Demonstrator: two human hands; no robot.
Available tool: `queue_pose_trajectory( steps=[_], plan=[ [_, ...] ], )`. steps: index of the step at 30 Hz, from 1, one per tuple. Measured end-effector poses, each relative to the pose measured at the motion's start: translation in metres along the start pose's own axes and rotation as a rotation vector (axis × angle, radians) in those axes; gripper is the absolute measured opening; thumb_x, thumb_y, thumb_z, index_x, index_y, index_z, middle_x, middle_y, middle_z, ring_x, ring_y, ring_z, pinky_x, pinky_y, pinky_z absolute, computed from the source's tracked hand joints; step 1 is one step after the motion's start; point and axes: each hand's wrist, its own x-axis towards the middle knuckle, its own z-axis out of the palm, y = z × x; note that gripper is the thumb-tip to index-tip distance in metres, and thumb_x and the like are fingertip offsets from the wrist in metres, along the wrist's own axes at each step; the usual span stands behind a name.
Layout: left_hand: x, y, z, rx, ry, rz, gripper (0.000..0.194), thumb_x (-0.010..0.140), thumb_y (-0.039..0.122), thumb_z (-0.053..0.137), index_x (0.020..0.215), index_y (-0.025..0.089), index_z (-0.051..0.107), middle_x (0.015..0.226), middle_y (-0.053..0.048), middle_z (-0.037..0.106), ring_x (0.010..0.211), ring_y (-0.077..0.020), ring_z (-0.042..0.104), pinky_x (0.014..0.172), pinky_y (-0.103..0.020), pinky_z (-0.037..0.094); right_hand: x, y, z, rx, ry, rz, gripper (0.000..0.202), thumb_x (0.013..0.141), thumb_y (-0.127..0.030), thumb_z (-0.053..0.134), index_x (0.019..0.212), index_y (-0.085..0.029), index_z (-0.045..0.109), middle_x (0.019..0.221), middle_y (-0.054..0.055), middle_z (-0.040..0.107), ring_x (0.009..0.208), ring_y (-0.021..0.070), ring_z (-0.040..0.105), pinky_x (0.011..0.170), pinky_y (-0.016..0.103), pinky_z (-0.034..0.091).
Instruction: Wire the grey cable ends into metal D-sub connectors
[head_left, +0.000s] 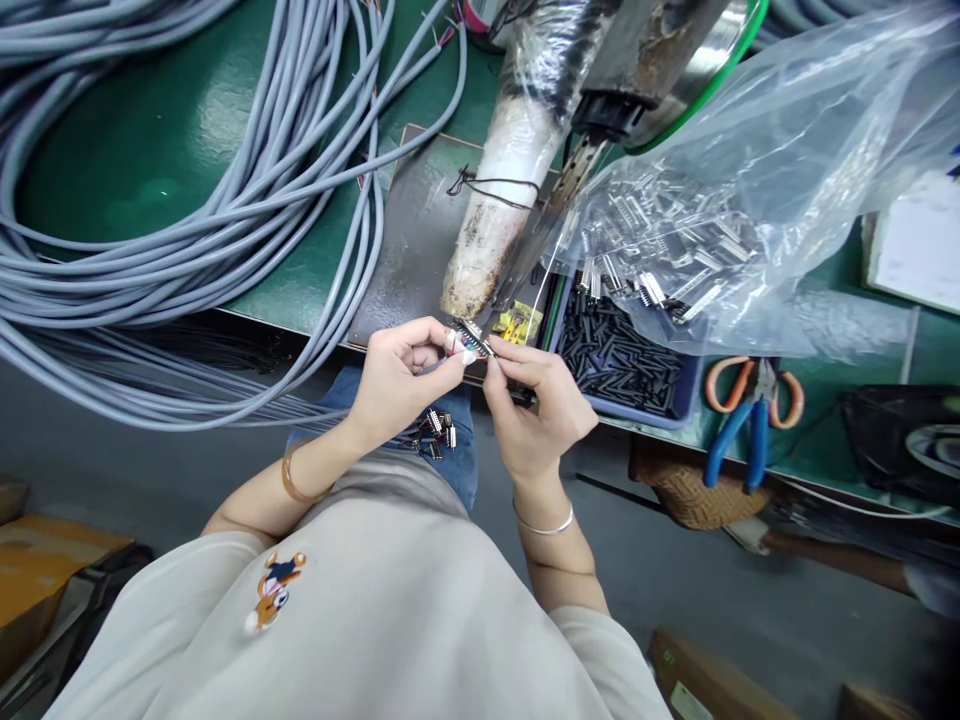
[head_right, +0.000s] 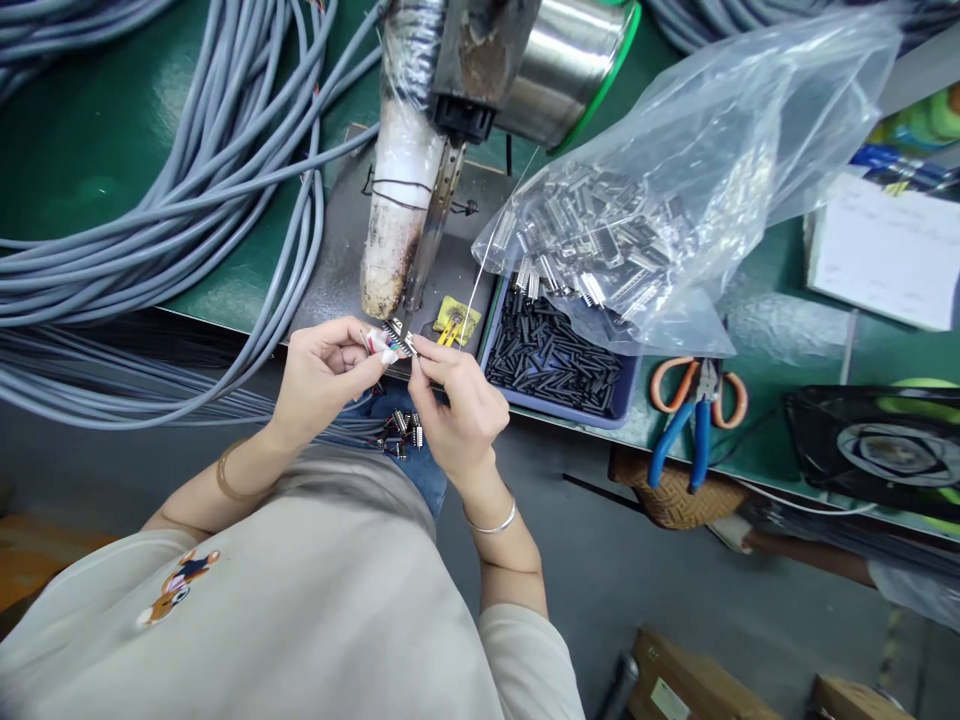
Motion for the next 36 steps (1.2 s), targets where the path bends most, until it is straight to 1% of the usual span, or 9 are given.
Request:
queue_pose_trajectory(
  steps=[4,7,11,15,20,25,28,31,36],
  plan=[
    [-0.001,-0.002,0.004,0.043,0.08,0.079,0.016,0.075,0.017,0.073,0.07,0.016,0.058,0.064,0.004,0.054,0.048,-0.0027,0.037,0.045,-0.019,0.028,0.001,-0.004,0.002,-0.047,-0.001,-0.062,0.022,0.087,-0.005,0.071,0.097,-0.024,0.063,0.101,0.004,0.081,0.089,0.0148,0.079,0.078,0.025,0.063],
    [-0.002,-0.005,0.004,0.107,0.117,0.116,0.017,0.077,0.017,0.072,0.07,0.017,0.056,0.063,0.004,0.052,0.05,-0.0037,0.039,0.048,-0.018,0.031,0.001,-0.005,0.003,-0.05,0.002,-0.055,0.021,0.088,-0.007,0.071,0.095,-0.025,0.061,0.102,0.003,0.081,0.088,0.0151,0.079,0.075,0.026,0.063],
    [-0.002,-0.009,0.003,0.172,0.116,0.166,0.016,0.081,0.018,0.068,0.071,0.018,0.056,0.064,0.004,0.051,0.054,-0.0057,0.043,0.051,-0.019,0.034,0.001,-0.003,0.004,0.007,0.002,-0.03,0.02,0.087,-0.008,0.07,0.094,-0.024,0.061,0.103,0.004,0.081,0.091,0.0158,0.078,0.077,0.027,0.063],
    [-0.001,-0.012,0.002,0.215,0.123,0.196,0.017,0.083,0.018,0.067,0.071,0.018,0.055,0.063,0.004,0.049,0.055,-0.0064,0.042,0.052,-0.02,0.034,0.0,0.0,0.005,0.053,-0.001,0.004,0.018,0.088,-0.009,0.069,0.095,-0.025,0.062,0.104,0.003,0.08,0.093,0.0172,0.078,0.079,0.029,0.063],
    [0.001,-0.011,0.004,0.281,0.119,0.255,0.017,0.081,0.016,0.066,0.072,0.019,0.052,0.059,0.007,0.046,0.047,-0.0037,0.034,0.047,-0.019,0.028,0.001,0.002,0.005,0.07,0.001,0.025,0.016,0.088,-0.011,0.071,0.093,-0.024,0.063,0.102,0.003,0.08,0.09,0.0172,0.078,0.077,0.03,0.063],
    [0.002,-0.009,0.006,0.368,0.121,0.378,0.018,0.081,0.011,0.063,0.072,0.019,0.05,0.057,0.009,0.044,0.042,-0.0014,0.032,0.047,-0.019,0.027,0.004,0.003,0.004,0.085,0.005,0.021,0.016,0.086,-0.011,0.073,0.091,-0.024,0.065,0.102,0.003,0.081,0.09,0.0172,0.078,0.078,0.03,0.063],
    [0.002,-0.007,0.006,0.392,0.13,0.381,0.018,0.081,0.012,0.064,0.071,0.019,0.05,0.054,0.01,0.041,0.041,-0.0018,0.03,0.047,-0.019,0.028,0.006,0.003,0.003,0.083,0.004,0.026,0.015,0.087,-0.013,0.073,0.092,-0.024,0.066,0.102,0.002,0.081,0.09,0.0174,0.078,0.077,0.031,0.063],
    [0.002,-0.005,0.006,0.378,0.133,0.368,0.018,0.08,0.013,0.065,0.071,0.019,0.05,0.053,0.01,0.041,0.04,-0.0018,0.03,0.046,-0.019,0.028,0.008,0.002,0.001,0.064,0.002,0.02,0.015,0.087,-0.014,0.074,0.093,-0.025,0.067,0.103,0.001,0.081,0.09,0.0177,0.078,0.078,0.032,0.064],
    [0.002,-0.002,0.004,0.371,0.099,0.352,0.018,0.081,0.015,0.064,0.072,0.02,0.05,0.052,0.011,0.039,0.04,-0.0026,0.031,0.045,-0.02,0.026,0.011,-0.001,-0.002,-0.006,-0.02,-0.031,0.018,0.086,-0.012,0.075,0.095,-0.026,0.067,0.104,0.002,0.081,0.089,0.0183,0.079,0.077,0.032,0.066]
  ],
)
